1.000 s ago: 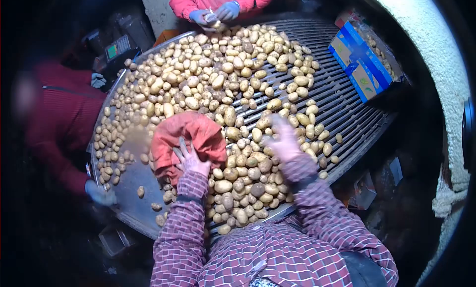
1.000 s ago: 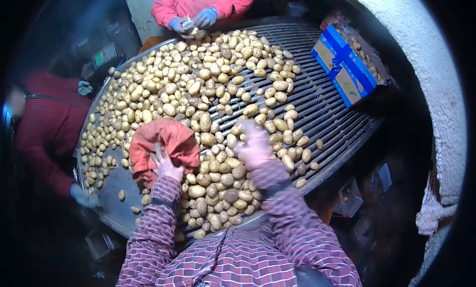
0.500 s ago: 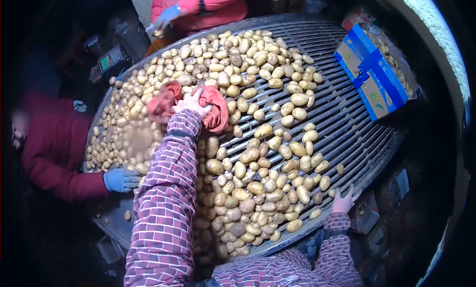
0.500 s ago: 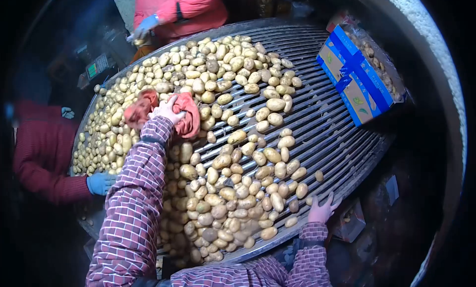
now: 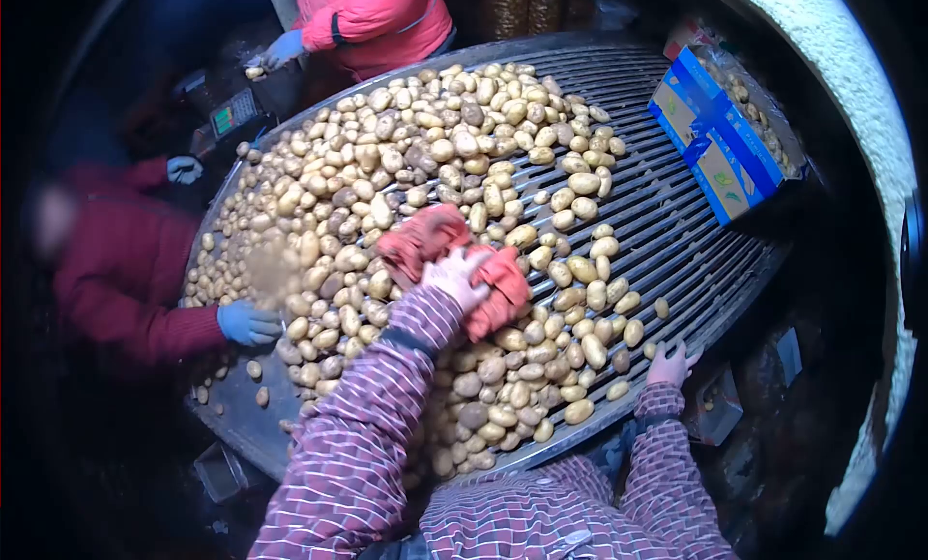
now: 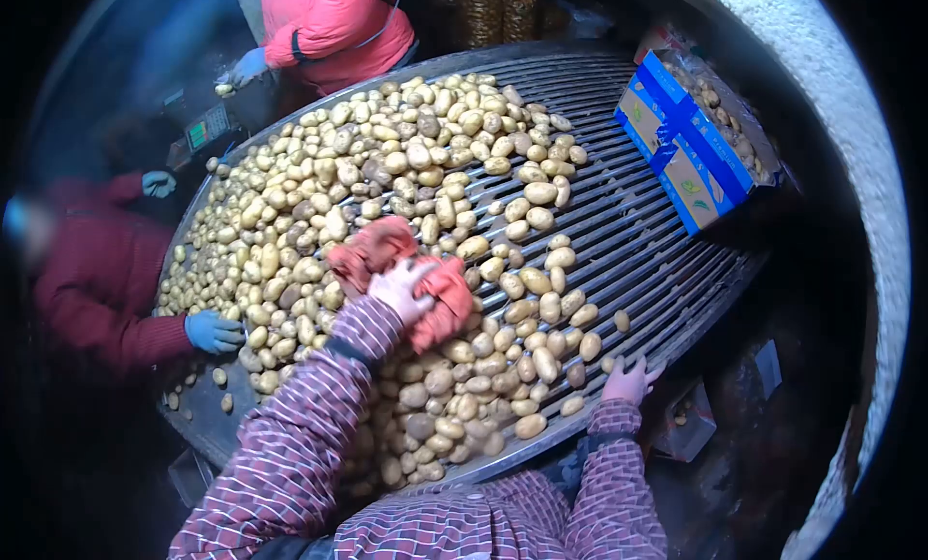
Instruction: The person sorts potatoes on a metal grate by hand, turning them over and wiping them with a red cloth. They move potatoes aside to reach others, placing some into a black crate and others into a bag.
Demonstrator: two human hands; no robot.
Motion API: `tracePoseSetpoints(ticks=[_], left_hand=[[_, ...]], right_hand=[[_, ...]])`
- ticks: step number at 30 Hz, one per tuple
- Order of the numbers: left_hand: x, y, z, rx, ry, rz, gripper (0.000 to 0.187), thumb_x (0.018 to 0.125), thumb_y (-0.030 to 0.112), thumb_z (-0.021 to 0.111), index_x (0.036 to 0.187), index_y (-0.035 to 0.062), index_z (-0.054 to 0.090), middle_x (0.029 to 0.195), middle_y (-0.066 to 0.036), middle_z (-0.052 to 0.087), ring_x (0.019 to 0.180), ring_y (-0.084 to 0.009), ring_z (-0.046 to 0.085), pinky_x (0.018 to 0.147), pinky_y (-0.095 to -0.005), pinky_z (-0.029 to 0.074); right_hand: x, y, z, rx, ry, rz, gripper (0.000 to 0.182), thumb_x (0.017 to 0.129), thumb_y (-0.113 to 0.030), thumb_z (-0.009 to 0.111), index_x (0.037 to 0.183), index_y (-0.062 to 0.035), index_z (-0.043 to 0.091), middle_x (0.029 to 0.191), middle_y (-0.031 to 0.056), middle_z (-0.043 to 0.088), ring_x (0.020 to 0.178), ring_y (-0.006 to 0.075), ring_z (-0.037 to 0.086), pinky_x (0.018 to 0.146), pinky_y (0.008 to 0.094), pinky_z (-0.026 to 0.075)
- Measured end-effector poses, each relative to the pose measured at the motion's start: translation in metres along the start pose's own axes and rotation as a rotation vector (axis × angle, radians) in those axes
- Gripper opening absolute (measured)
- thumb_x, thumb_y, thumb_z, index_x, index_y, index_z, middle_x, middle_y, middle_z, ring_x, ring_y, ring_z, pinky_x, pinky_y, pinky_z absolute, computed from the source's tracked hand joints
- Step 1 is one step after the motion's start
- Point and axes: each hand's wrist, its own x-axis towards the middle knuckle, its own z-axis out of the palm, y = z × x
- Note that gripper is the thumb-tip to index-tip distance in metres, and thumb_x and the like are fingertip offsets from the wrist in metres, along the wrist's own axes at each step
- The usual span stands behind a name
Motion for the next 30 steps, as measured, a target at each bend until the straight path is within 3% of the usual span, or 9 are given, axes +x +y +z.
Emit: tracePoseSetpoints(ticks=[3, 6, 9, 11, 12, 14, 16, 26, 30], left_hand=[[-0.055, 0.007, -0.012, -0.204, 0.07, 0.124, 0.062, 0.074, 0.028, 0.071, 0.133, 0.0253, 0.051, 0.136, -0.018, 0.045, 0.123, -0.0378, 0.049, 0.099, -0.055, 0.041], [-0.114, -0.016, -0.027, -0.374, 0.296, 0.355, 0.06, 0.063, 0.006, 0.071, 0.121, 0.0137, 0.059, 0.138, -0.019, 0.044, 0.128, -0.0383, 0.044, 0.104, -0.0437, 0.041], [-0.149, -0.074, -0.038, -0.237, 0.664, 0.1, 0.06, 0.064, -0.005, 0.064, 0.12, 0.0135, 0.062, 0.138, -0.018, 0.043, 0.13, -0.0383, 0.043, 0.108, -0.0432, 0.039], [-0.141, -0.136, -0.02, -0.413, 0.98, -0.151, 0.051, 0.092, 0.012, 0.056, 0.141, 0.0126, 0.042, 0.14, -0.017, 0.044, 0.131, -0.0342, 0.042, 0.112, -0.0422, 0.032], [-0.138, -0.174, -0.001, -0.458, 0.995, -0.357, 0.053, 0.09, 0.012, 0.057, 0.141, 0.0126, 0.041, 0.139, -0.018, 0.044, 0.13, -0.0347, 0.042, 0.111, -0.0426, 0.033], [-0.148, -0.214, 0.028, -0.364, 0.665, -0.759, 0.057, 0.088, 0.013, 0.06, 0.141, 0.0128, 0.038, 0.136, -0.019, 0.044, 0.128, -0.0357, 0.043, 0.109, -0.0434, 0.035], [-0.133, -0.223, 0.046, -0.27, 0.457, -0.848, 0.061, 0.085, 0.013, 0.062, 0.141, 0.0129, 0.036, 0.134, -0.02, 0.044, 0.125, -0.0368, 0.044, 0.106, -0.0442, 0.037], [0.11, -0.217, -0.01, -0.195, 0.436, -0.786, 0.085, 0.073, 0.015, 0.075, 0.14, 0.0137, 0.023, 0.122, -0.024, 0.044, 0.113, -0.042, 0.049, 0.094, -0.0484, 0.047], [0.189, -0.195, -0.021, 0.061, 0.308, -0.548, 0.081, 0.071, 0.027, 0.076, 0.139, 0.0121, 0.036, 0.127, -0.023, 0.046, 0.117, -0.0398, 0.049, 0.1, -0.047, 0.043]], right_hand=[[0.001, 0.003, -0.001, 0.009, -0.036, -0.007, 0.052, 0.09, -0.034, 0.06, 0.133, -0.006, 0.051, 0.151, 0.0257, 0.02, 0.133, 0.0417, 0.036, 0.108, 0.0493, 0.031], [0.005, 0.007, 0.004, -0.031, -0.031, -0.011, 0.048, 0.09, -0.03, 0.057, 0.132, -0.0063, 0.051, 0.152, 0.0251, 0.02, 0.133, 0.0413, 0.036, 0.108, 0.0497, 0.032], [0.007, 0.009, 0.007, -0.059, -0.022, -0.011, 0.046, 0.09, -0.027, 0.056, 0.131, -0.0048, 0.052, 0.152, 0.0253, 0.018, 0.132, 0.0412, 0.038, 0.108, 0.0497, 0.032], [0.003, 0.007, 0.004, -0.083, -0.032, -0.005, 0.045, 0.09, -0.025, 0.055, 0.13, -0.0042, 0.052, 0.152, 0.0255, 0.017, 0.132, 0.0407, 0.038, 0.108, 0.0498, 0.033], [0.002, 0.005, 0.002, -0.087, -0.036, 0.003, 0.045, 0.09, -0.025, 0.055, 0.13, -0.0043, 0.052, 0.152, 0.0255, 0.017, 0.132, 0.0401, 0.037, 0.108, 0.05, 0.033], [0.006, 0.008, 0.008, -0.096, -0.01, -0.02, 0.045, 0.09, -0.026, 0.054, 0.129, -0.0047, 0.053, 0.153, 0.0253, 0.017, 0.131, 0.0401, 0.039, 0.107, 0.0497, 0.034], [0.009, 0.009, 0.009, -0.082, -0.021, -0.029, 0.045, 0.089, -0.027, 0.055, 0.128, -0.0053, 0.054, 0.153, 0.0248, 0.016, 0.129, 0.0431, 0.039, 0.106, 0.0494, 0.034], [0.009, 0.014, 0.015, -0.099, 0.029, -0.066, 0.039, 0.084, -0.026, 0.062, 0.119, -0.0109, 0.059, 0.15, 0.0286, 0.022, 0.129, 0.0456, 0.039, 0.104, 0.0505, 0.035], [0.009, 0.016, 0.017, -0.146, 0.003, -0.031, 0.049, 0.083, -0.029, 0.062, 0.128, -0.0091, 0.055, 0.149, 0.0311, 0.021, 0.131, 0.0465, 0.035, 0.107, 0.0498, 0.033]])
